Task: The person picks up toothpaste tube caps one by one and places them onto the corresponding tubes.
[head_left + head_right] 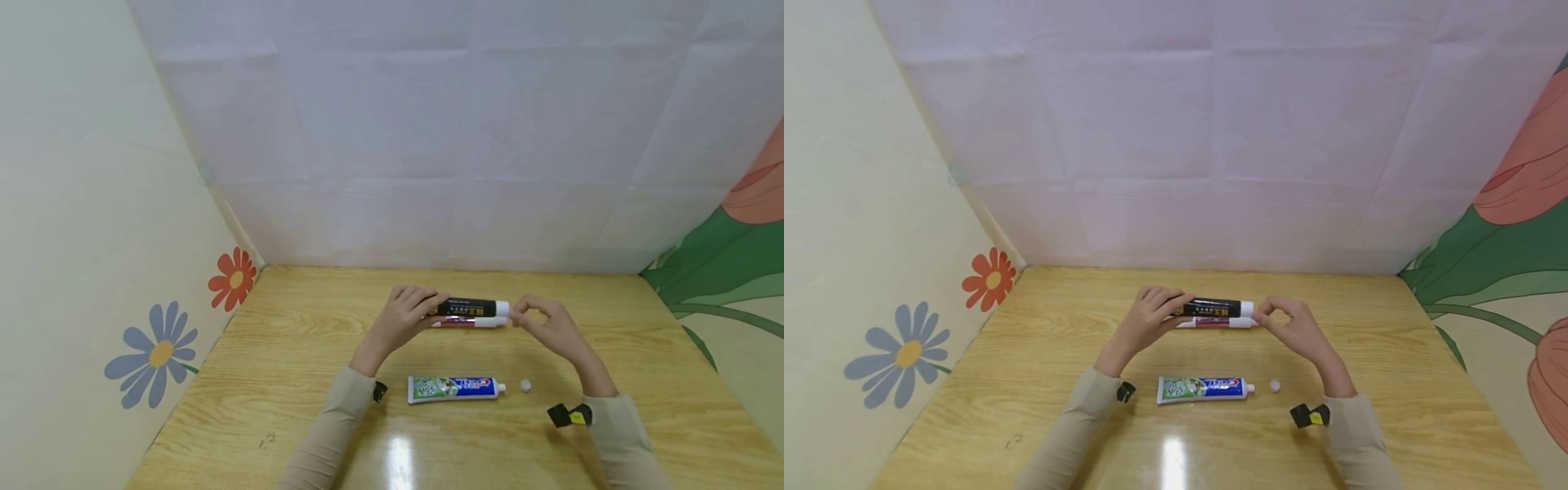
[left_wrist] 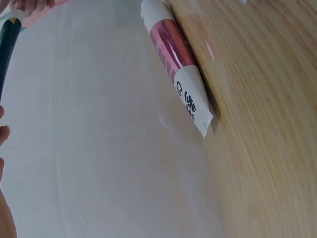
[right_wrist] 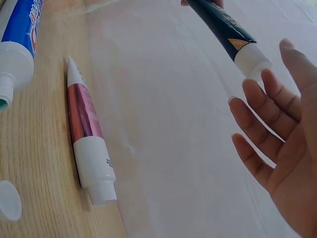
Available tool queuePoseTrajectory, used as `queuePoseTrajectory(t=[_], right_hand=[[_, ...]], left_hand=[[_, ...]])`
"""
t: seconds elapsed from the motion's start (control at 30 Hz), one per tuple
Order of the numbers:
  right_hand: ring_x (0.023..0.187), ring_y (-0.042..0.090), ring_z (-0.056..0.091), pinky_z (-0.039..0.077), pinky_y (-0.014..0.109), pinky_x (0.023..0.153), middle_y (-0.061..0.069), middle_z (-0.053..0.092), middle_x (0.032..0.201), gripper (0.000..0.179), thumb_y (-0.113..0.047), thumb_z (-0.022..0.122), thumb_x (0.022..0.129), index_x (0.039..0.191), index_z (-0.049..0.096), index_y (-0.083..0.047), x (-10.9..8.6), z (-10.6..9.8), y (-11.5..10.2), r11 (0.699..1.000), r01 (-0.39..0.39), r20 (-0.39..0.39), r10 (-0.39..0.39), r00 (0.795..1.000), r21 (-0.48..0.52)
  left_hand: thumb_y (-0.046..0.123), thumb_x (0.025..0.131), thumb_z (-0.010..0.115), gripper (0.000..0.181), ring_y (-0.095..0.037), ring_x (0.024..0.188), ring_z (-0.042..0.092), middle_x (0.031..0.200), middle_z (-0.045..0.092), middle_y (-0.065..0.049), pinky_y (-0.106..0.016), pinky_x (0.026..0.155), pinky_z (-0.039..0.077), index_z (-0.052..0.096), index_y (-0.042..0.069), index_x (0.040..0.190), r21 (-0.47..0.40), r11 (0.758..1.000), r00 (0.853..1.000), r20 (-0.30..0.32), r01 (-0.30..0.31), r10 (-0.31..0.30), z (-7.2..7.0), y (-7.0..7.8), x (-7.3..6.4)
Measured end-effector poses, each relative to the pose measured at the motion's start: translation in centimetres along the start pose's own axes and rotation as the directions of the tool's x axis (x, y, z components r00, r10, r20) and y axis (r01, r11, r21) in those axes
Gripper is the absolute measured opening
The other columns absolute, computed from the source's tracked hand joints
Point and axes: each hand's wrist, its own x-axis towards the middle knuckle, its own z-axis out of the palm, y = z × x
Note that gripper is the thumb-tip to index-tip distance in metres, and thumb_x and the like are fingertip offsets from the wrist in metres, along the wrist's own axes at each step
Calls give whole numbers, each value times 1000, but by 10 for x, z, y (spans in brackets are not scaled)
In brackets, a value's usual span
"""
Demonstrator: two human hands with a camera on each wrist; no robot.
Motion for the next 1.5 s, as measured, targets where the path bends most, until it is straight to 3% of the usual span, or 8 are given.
queuePoseTrajectory(t=[0.13,0.27,0.5,0.8,1.3,1.5], right_hand=[[83,8,56,41,40,88,2,61,83,9,-2,66,83,83,59,-8,0,0,3,999,32,-24,-32,999,24],[84,16,57,42,22,82,7,61,88,15,-1,70,80,90,59,-3,1,0,5,997,69,-42,-68,997,31],[89,23,58,45,28,85,9,62,94,34,-2,74,76,105,57,1,2,0,4,998,62,-49,-61,997,5],[91,32,59,45,49,85,9,61,104,43,-1,73,76,114,54,2,3,2,3,997,70,-30,-69,997,25],[87,28,60,48,31,83,5,64,98,31,2,71,77,107,61,0,4,3,2,993,122,-27,-122,992,-6],[87,22,60,45,19,83,4,65,95,31,0,72,78,107,61,0,3,3,1,994,104,-23,-105,994,-21]], left_hand=[[37,89,59,41,-14,94,53,109,60,1,-28,79,39,59,15,123,-5,1000,1000,4,1,-1,0,-1,0],[36,87,61,43,-14,94,53,109,60,1,-28,79,39,58,15,124,-4,1000,1000,6,1,-1,0,-1,0],[33,80,70,48,-14,93,53,107,60,0,-28,78,40,60,15,122,4,1000,1000,-9,6,-6,0,-1,0],[34,80,70,48,-14,93,53,108,60,1,-28,78,39,59,16,123,4,1000,1000,-5,10,-10,0,-1,-1],[32,77,73,52,-14,94,53,108,60,1,-28,79,39,58,16,124,5,1000,1000,3,-2,2,0,-1,-1],[33,79,71,49,-14,94,53,108,60,1,-28,78,39,58,15,124,5,1000,1000,4,-2,2,0,-1,0]])
